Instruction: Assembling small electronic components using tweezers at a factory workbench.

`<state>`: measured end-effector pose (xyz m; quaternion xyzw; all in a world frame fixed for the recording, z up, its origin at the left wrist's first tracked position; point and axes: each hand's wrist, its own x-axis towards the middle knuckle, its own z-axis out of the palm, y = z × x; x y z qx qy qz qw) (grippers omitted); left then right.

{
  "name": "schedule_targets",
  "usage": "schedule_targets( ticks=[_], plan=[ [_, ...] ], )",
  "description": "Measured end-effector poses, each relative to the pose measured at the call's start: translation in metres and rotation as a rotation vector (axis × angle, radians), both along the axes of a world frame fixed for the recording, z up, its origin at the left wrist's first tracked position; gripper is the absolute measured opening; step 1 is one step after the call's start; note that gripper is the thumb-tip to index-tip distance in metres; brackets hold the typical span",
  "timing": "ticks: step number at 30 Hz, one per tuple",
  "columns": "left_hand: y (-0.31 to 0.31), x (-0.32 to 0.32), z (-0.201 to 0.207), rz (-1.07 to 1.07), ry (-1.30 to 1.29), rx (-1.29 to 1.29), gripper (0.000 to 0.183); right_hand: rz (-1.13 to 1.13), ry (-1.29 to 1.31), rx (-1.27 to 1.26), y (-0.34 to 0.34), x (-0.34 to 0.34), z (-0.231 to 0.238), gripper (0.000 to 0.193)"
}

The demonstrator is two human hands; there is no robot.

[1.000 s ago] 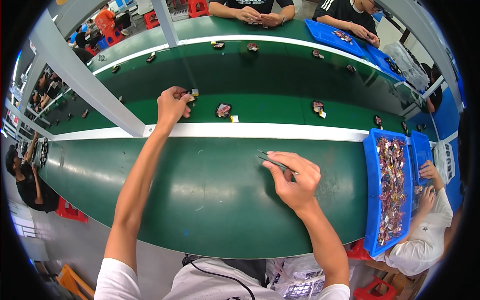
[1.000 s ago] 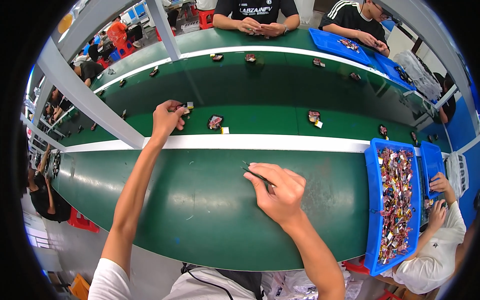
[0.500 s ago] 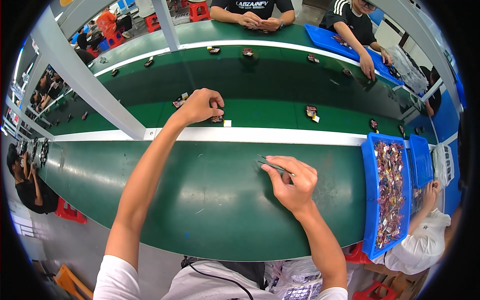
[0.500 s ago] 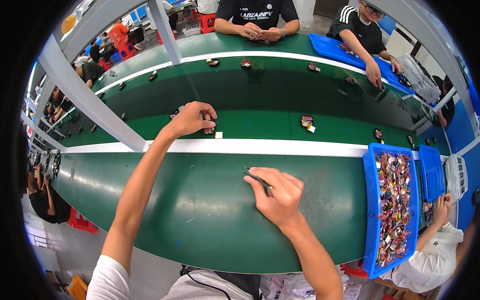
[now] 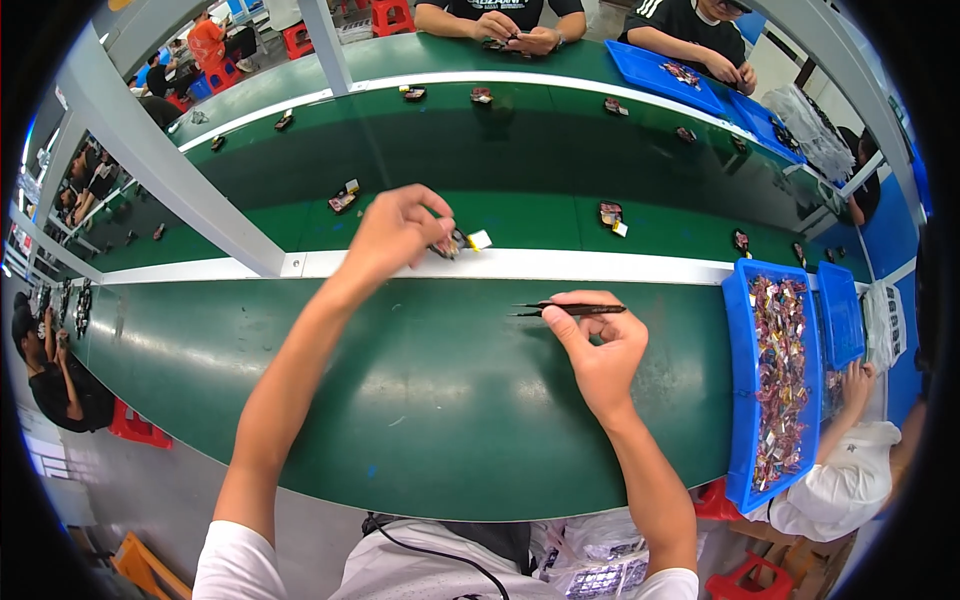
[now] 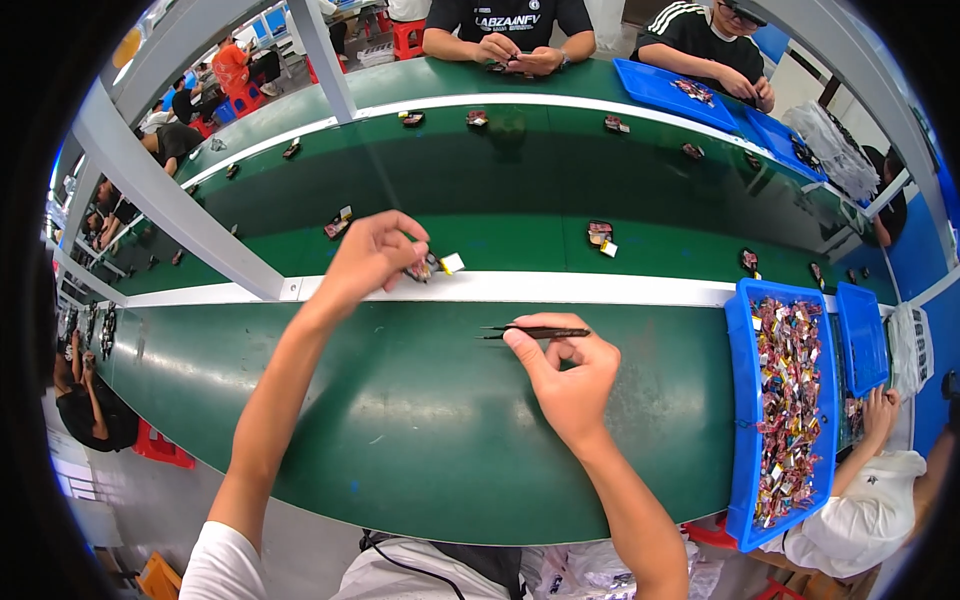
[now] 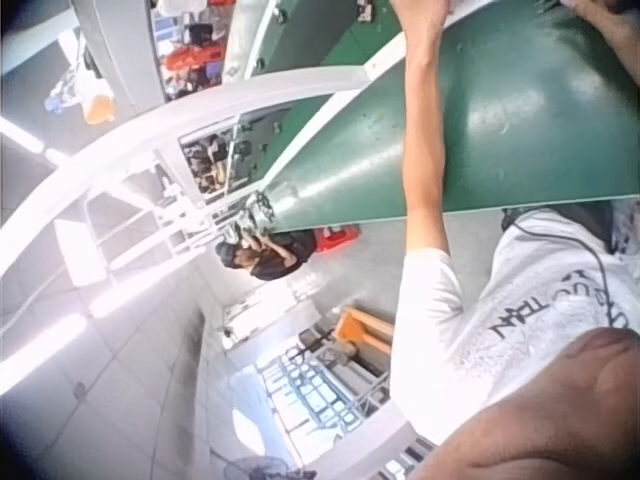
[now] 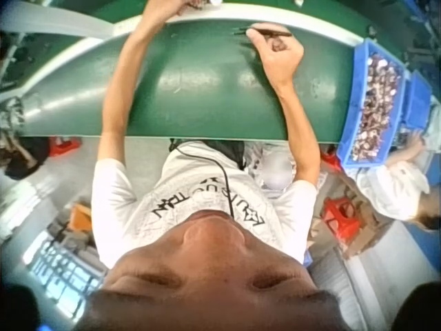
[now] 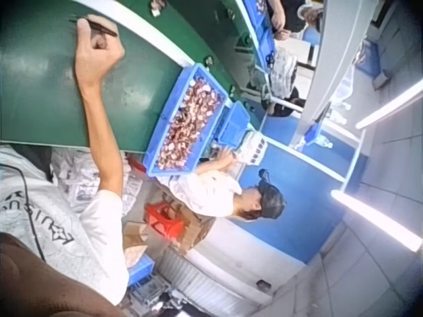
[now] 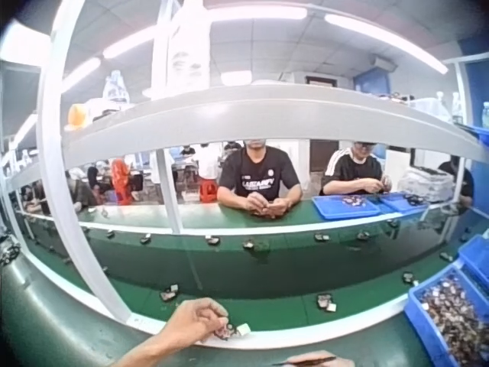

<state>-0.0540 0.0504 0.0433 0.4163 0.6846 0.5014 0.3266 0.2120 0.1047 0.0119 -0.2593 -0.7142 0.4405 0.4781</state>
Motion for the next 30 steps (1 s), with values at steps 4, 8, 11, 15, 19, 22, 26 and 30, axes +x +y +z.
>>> schedule_targets(
  ticks=[4, 8, 11, 15, 19, 22, 26, 30],
  plan=[
    [-0.017, 0.049, -0.019, -0.087, -0.169, 0.030, 0.014, 0.062, 0.058, -0.363, -0.001, 0.003, 0.009, 0.013],
    [-0.031, 0.073, -0.035, -0.088, -0.273, 0.047, 0.011, 0.065, 0.062, -0.232, 0.000, -0.001, 0.001, 0.011],
    [-0.034, 0.079, -0.049, -0.083, -0.258, 0.108, 0.011, 0.072, -0.001, -0.187, -0.005, -0.002, 0.000, 0.010],
    [-0.034, 0.081, -0.051, -0.066, -0.092, 0.194, 0.011, 0.054, -0.078, -0.128, -0.004, 0.000, -0.005, 0.009],
    [-0.033, 0.082, -0.052, -0.045, -0.104, 0.202, 0.010, 0.007, -0.128, -0.112, -0.004, 0.002, -0.007, 0.009],
    [-0.035, 0.081, -0.052, -0.049, -0.157, 0.196, 0.011, -0.003, -0.150, -0.121, -0.005, -0.001, -0.006, 0.009],
    [-0.035, 0.081, -0.053, -0.054, -0.187, 0.214, 0.012, -0.021, -0.187, -0.134, -0.005, -0.001, -0.005, 0.009],
    [-0.035, 0.082, -0.050, -0.078, -0.220, 0.208, 0.013, -0.020, -0.169, -0.170, -0.006, -0.001, -0.003, 0.009]
  ],
)
